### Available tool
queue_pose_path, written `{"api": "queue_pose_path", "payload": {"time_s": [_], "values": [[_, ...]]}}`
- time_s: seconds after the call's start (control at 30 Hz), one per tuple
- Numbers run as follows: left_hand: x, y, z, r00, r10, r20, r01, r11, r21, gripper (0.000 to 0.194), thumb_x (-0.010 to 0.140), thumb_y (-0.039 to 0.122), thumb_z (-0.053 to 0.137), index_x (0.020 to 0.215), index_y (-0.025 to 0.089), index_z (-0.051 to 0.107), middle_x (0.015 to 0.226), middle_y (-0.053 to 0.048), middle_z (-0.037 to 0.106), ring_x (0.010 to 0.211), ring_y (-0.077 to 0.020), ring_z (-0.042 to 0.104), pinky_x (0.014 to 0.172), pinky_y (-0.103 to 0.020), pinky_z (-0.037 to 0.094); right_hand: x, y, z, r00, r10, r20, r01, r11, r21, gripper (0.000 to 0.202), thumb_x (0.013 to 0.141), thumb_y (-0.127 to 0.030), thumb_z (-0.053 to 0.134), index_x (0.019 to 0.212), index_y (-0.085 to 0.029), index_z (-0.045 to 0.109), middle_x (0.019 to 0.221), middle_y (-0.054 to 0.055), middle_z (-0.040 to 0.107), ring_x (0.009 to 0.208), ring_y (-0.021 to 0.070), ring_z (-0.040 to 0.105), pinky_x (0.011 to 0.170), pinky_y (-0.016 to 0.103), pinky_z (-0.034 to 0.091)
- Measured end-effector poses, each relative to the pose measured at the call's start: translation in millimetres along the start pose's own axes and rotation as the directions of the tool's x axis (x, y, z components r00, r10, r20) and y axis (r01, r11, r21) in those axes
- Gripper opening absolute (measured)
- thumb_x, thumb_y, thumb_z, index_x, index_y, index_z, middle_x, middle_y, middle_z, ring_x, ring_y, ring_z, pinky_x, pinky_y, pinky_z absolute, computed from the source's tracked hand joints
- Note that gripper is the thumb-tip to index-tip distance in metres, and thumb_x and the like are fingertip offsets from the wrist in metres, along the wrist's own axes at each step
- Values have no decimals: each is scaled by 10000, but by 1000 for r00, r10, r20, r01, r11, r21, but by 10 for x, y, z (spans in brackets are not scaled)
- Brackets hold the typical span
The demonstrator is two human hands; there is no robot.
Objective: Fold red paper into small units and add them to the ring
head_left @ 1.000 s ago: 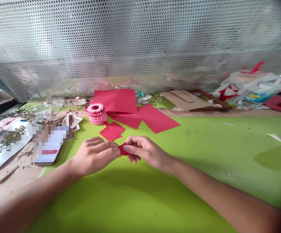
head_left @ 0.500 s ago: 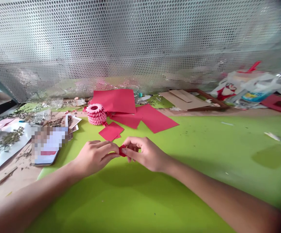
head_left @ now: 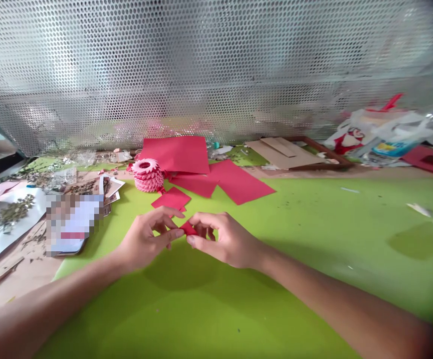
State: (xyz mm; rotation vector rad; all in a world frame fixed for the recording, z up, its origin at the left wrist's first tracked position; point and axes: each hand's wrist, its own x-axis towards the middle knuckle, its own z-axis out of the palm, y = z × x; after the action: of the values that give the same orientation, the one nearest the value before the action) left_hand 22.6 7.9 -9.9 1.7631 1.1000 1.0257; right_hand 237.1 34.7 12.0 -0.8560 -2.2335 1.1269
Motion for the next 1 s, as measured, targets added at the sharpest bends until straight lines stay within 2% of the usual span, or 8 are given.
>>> {"api": "queue_pose_path", "payload": {"time_s": [0.17,0.27,0.37,0.47,0.53,0.73,0.9,1.0], "values": [[-5,54,3,999,-38,30,38,999,-22,277,893,329,635,1114,170,587,763,-8,683,596,-120,636,576,-230,509,10,22,20,997,69,-17,-68,997,44,196,903,-342,612,885,-156,672,703,6,662,603,108,533,554,234,387],[3,94,-18,998,-48,46,44,996,82,280,916,337,586,1141,170,586,776,-17,687,636,-132,635,555,-220,472,11,39,25,996,88,-14,-86,994,64,225,917,-350,590,857,-152,676,695,15,663,605,116,537,561,243,392],[9,131,-40,995,-50,90,30,977,211,200,925,333,552,984,161,635,727,-15,685,620,-127,611,505,-202,406,7,47,26,996,88,-7,-88,993,74,228,919,-339,585,847,-145,682,700,24,666,608,121,546,567,248,399],[3,152,-41,991,-7,135,-31,961,276,212,922,298,535,798,156,632,677,-4,675,584,-108,586,539,-200,413,3,50,29,997,83,-4,-83,992,95,255,927,-354,577,842,-139,684,708,34,670,621,128,562,578,253,413],[-7,158,-30,991,24,132,-63,950,304,224,919,279,533,763,156,636,661,0,675,563,-100,576,556,-200,418,2,50,30,996,90,-4,-89,990,108,282,932,-371,569,822,-135,677,704,42,670,624,133,570,587,259,423],[-27,157,-12,992,-14,123,-23,957,290,293,943,293,491,739,162,654,630,-15,694,556,-125,628,542,-207,439,5,25,25,995,103,3,-103,990,101,284,931,-366,568,806,-133,673,701,50,671,611,131,559,582,265,418],[0,117,-62,987,-65,147,42,987,157,367,992,339,416,756,154,628,685,-47,727,613,-149,664,606,-240,493,6,8,37,992,123,3,-123,984,131,304,934,-375,555,756,-142,636,689,46,668,546,106,489,508,247,359],[9,121,-66,984,-50,172,17,982,191,373,991,377,436,769,151,634,692,-39,714,607,-141,644,589,-233,475,9,21,45,992,125,15,-126,982,144,289,928,-383,565,796,-139,646,695,47,672,565,114,516,519,246,373]]}}
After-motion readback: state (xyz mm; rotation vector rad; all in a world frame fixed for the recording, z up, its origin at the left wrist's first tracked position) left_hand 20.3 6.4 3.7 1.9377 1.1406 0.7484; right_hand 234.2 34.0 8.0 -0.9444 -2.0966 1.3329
